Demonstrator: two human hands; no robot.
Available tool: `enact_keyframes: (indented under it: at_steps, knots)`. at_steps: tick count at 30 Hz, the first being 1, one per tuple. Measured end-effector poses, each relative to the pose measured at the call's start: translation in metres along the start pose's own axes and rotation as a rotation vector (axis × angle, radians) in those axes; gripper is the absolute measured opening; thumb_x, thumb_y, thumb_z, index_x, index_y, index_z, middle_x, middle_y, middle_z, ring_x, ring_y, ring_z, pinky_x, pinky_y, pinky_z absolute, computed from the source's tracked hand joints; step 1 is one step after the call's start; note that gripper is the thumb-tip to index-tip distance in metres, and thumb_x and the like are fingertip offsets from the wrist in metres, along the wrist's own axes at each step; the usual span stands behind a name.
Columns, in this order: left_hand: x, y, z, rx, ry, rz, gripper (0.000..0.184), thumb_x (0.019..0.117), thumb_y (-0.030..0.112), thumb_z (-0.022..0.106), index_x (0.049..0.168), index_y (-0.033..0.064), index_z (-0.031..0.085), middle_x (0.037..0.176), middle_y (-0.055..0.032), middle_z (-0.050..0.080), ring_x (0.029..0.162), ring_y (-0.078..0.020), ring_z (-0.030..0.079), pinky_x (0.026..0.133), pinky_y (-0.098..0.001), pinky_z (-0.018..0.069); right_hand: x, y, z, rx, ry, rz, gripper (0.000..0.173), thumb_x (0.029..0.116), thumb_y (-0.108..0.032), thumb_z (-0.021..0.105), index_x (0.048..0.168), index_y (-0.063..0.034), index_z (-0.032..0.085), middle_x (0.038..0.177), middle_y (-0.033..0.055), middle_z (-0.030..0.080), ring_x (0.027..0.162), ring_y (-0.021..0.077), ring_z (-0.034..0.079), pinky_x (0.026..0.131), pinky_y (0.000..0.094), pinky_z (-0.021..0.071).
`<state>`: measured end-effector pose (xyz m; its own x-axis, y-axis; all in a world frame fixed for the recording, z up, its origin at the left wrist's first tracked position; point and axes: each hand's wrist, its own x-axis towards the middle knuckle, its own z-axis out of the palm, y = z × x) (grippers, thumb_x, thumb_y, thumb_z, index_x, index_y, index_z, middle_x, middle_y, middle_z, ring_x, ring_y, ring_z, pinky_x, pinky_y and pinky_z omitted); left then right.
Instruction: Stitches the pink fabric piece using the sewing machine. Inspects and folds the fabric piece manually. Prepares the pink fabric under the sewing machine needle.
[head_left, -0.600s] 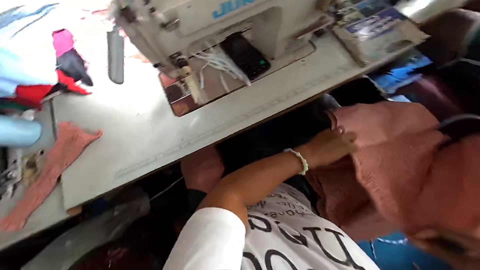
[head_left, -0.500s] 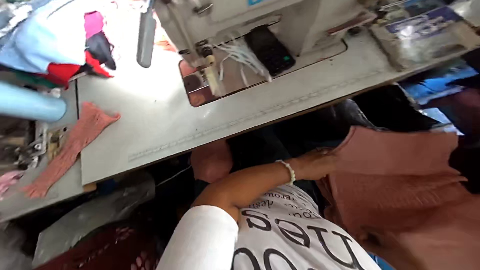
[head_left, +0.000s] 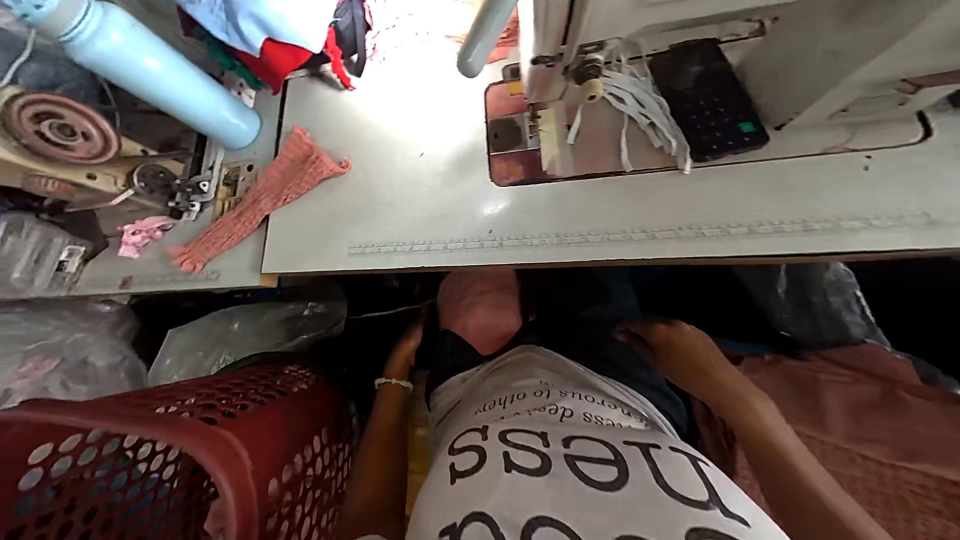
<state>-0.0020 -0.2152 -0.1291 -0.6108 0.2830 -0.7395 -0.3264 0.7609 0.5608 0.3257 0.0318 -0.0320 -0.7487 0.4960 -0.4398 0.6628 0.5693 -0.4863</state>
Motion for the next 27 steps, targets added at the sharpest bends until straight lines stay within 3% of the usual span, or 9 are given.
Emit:
enact_keyframes:
  at_steps: [2,4,6,8,11,14,16,21,27]
  knots:
    - [-0.001,-0.012,0.008,-0.196,-0.111,-0.019,0.05,0.1089,0.042,0.045,0.146,0.0086,0.052,0.143,-0.0104,0.059,0.129,-0.0185,0.056,0.108,-0.0396,0.0474,0.03,-0.041,0.003,-0.006,-0.008,-0.213,0.025,0.1045,-0.016,0.057,0.114,-0.0009,0.074,0.113,0.0248,0.071,0.104,0.0458,0.069,0.088,0.0664,0.0533]
    - [0.005,-0.012,0.015,-0.431,-0.104,0.059,0.041,0.1075,0.024,0.053,0.142,0.0025,0.053,0.134,-0.0103,0.063,0.115,-0.0132,0.062,0.099,-0.0302,0.0512,0.056,-0.08,0.012,0.032,-0.061,-0.408,0.024,0.1034,-0.015,0.057,0.113,-0.0004,0.074,0.111,0.0237,0.072,0.105,0.0433,0.07,0.089,0.0633,0.0541]
    - [0.009,-0.003,0.015,-0.602,0.013,0.101,0.034,0.1044,0.012,0.056,0.136,-0.0012,0.051,0.113,-0.0109,0.065,0.089,-0.0123,0.064,0.078,-0.0285,0.0555,0.079,-0.112,0.022,0.095,-0.127,-0.55,0.024,0.1032,-0.013,0.056,0.111,0.0024,0.072,0.109,0.0248,0.072,0.107,0.0437,0.068,0.091,0.0619,0.0528]
    - [0.002,0.009,0.003,-0.653,0.101,0.22,0.03,0.1027,0.005,0.056,0.131,-0.004,0.05,0.103,-0.0108,0.065,0.08,-0.0126,0.065,0.07,-0.0297,0.0565,0.1,-0.138,0.033,0.134,-0.12,-0.633,0.024,0.1037,-0.011,0.055,0.113,0.0024,0.072,0.115,0.0226,0.072,0.114,0.0417,0.067,0.096,0.0585,0.0521]
    - [-0.026,0.02,-0.02,-0.552,0.154,0.459,0.029,0.097,0.001,0.063,0.124,-0.0086,0.057,0.099,-0.0116,0.072,0.082,-0.0143,0.071,0.075,-0.0322,0.0608,0.128,-0.173,0.049,0.184,-0.032,-0.697,0.028,0.1048,-0.009,0.052,0.122,0.0,0.071,0.132,0.0183,0.068,0.125,0.0362,0.064,0.105,0.0526,0.0501]
    - [-0.056,0.024,-0.025,-0.411,0.212,0.647,0.013,0.0911,-0.001,0.069,0.103,-0.0047,0.07,0.085,-0.0025,0.075,0.078,-0.0072,0.072,0.075,-0.0274,0.0611,0.142,-0.202,0.058,0.205,0.027,-0.779,0.031,0.1029,-0.012,0.057,0.131,-0.0035,0.068,0.137,0.0165,0.066,0.127,0.0339,0.063,0.105,0.0519,0.0512]
    - [-0.069,0.025,-0.027,-0.341,0.244,0.738,0.009,0.087,-0.001,0.072,0.096,-0.0031,0.072,0.084,0.0004,0.075,0.079,-0.0024,0.071,0.077,-0.0232,0.0601,0.146,-0.217,0.055,0.255,-0.001,-0.806,0.032,0.1004,-0.013,0.062,0.13,-0.0047,0.069,0.127,0.0169,0.07,0.118,0.0333,0.067,0.099,0.0526,0.0538]
    - [-0.073,0.018,-0.035,-0.289,0.284,0.815,0.014,0.0813,0.005,0.081,0.091,-0.002,0.072,0.082,0.0012,0.073,0.076,0.001,0.068,0.074,-0.0184,0.0578,0.151,-0.226,0.051,0.36,0.045,-0.829,0.013,0.0929,-0.009,0.069,0.1,0.0009,0.074,0.09,0.015,0.069,0.081,0.0254,0.068,0.076,0.0423,0.0568]
    - [-0.06,0.007,-0.034,-0.524,0.192,0.726,0.006,0.0899,0.001,0.066,0.088,0.0045,0.07,0.077,0.0083,0.071,0.071,-0.0003,0.067,0.068,-0.021,0.0582,0.15,-0.222,0.056,0.141,0.364,-1.036,0.011,0.0927,-0.002,0.065,0.094,-0.001,0.075,0.087,0.0147,0.073,0.082,0.0286,0.074,0.073,0.041,0.061]
